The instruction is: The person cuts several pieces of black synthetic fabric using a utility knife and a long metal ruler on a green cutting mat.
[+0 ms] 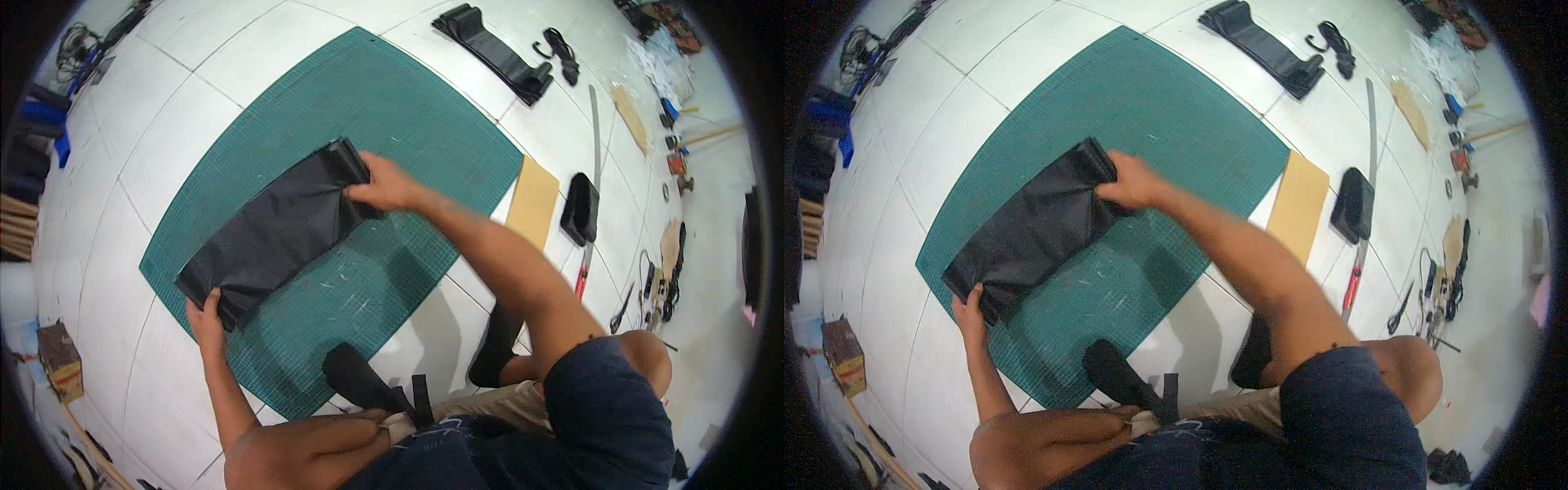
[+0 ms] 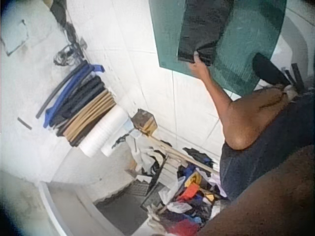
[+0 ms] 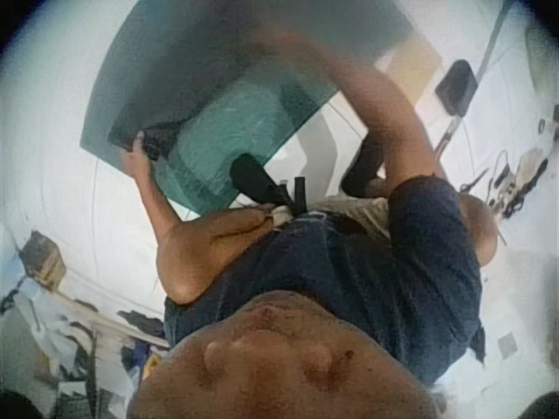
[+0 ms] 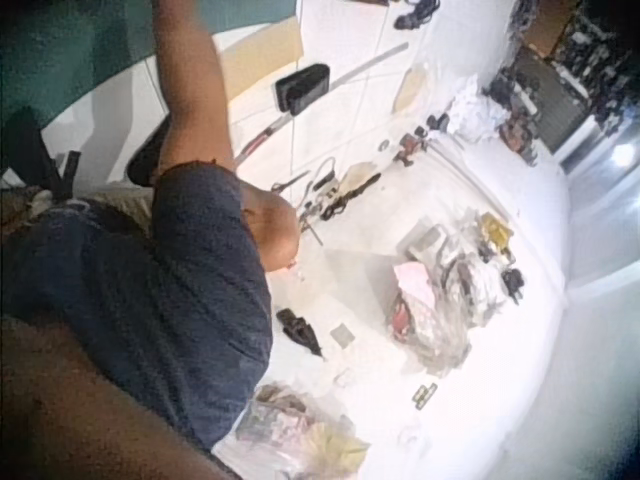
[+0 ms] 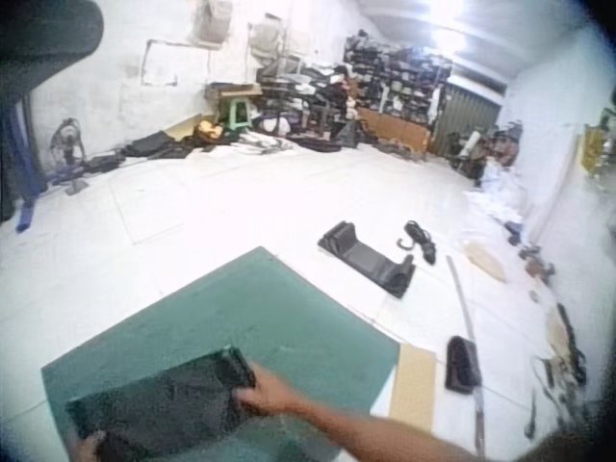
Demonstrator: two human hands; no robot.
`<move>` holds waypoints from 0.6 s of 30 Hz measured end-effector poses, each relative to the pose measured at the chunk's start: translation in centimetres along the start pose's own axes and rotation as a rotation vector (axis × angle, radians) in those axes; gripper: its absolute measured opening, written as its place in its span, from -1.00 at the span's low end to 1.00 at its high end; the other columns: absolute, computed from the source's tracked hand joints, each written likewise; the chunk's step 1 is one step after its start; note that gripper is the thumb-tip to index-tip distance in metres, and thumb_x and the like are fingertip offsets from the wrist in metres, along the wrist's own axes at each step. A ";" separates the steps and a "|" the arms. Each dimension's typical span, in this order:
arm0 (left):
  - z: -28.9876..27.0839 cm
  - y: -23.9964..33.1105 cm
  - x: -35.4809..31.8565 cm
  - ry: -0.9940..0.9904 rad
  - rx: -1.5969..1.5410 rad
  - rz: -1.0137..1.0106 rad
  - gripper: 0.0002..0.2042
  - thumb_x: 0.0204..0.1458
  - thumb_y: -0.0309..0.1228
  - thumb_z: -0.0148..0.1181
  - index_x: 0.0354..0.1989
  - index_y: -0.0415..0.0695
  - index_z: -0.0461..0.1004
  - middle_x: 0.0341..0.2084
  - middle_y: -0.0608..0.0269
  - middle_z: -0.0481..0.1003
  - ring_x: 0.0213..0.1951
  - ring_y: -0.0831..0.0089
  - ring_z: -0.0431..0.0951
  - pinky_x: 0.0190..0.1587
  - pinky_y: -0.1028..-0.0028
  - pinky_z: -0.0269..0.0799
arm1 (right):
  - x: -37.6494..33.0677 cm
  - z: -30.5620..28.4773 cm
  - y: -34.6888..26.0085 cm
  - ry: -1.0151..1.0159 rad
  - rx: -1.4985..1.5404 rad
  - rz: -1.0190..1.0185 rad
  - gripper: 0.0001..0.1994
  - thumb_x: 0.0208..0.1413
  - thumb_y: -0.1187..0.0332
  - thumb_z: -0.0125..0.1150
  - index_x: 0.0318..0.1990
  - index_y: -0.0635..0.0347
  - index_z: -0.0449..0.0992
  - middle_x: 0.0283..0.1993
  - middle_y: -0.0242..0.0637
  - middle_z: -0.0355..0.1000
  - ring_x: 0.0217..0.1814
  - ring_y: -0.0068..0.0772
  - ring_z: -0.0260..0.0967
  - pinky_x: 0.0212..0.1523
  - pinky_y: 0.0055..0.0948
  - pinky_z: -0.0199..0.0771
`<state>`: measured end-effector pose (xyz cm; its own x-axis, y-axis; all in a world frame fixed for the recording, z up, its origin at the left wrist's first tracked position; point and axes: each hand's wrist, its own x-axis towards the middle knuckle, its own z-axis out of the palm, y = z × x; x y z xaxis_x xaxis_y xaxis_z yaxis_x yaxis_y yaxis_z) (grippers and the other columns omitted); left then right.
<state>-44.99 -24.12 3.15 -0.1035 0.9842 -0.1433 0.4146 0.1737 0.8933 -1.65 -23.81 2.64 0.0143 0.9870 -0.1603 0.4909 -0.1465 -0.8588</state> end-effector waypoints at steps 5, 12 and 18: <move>6.5 3.9 -0.1 -0.385 -0.224 -0.419 -0.40 -0.03 -0.33 0.27 0.13 -0.47 0.27 -0.07 -0.05 0.48 -0.05 0.13 0.52 0.09 0.31 0.38 | -1.7 -10.5 -2.3 -0.272 -0.195 0.341 -0.35 -0.05 0.14 0.39 0.15 0.36 0.39 0.03 0.01 0.50 0.02 -0.12 0.51 -0.05 -0.23 0.55; 12.4 2.2 -1.9 -0.442 -0.121 -0.457 -0.54 0.06 -0.45 0.20 0.11 -0.46 0.37 0.07 -0.11 0.46 0.06 0.11 0.49 0.19 0.32 0.29 | -4.5 -11.6 4.0 -0.301 -0.208 0.534 -0.32 -0.06 0.12 0.42 0.16 0.36 0.39 0.05 0.10 0.48 0.13 0.03 0.45 0.09 -0.12 0.49; 15.3 2.6 -4.6 -0.462 -0.016 -0.364 -0.52 0.10 -0.50 0.18 0.19 -0.45 0.30 0.08 -0.09 0.45 0.10 0.10 0.46 0.22 0.31 0.27 | -7.8 -9.5 11.0 -0.061 -0.371 0.444 -0.12 -0.13 -0.20 0.41 0.20 0.35 0.34 0.12 0.18 0.44 0.19 0.16 0.39 0.21 -0.03 0.36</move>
<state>-29.61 -27.66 -0.35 0.1697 0.7746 -0.6093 0.4119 0.5059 0.7579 11.88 -32.50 -0.90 0.2436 0.8291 -0.5032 0.7218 -0.5015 -0.4769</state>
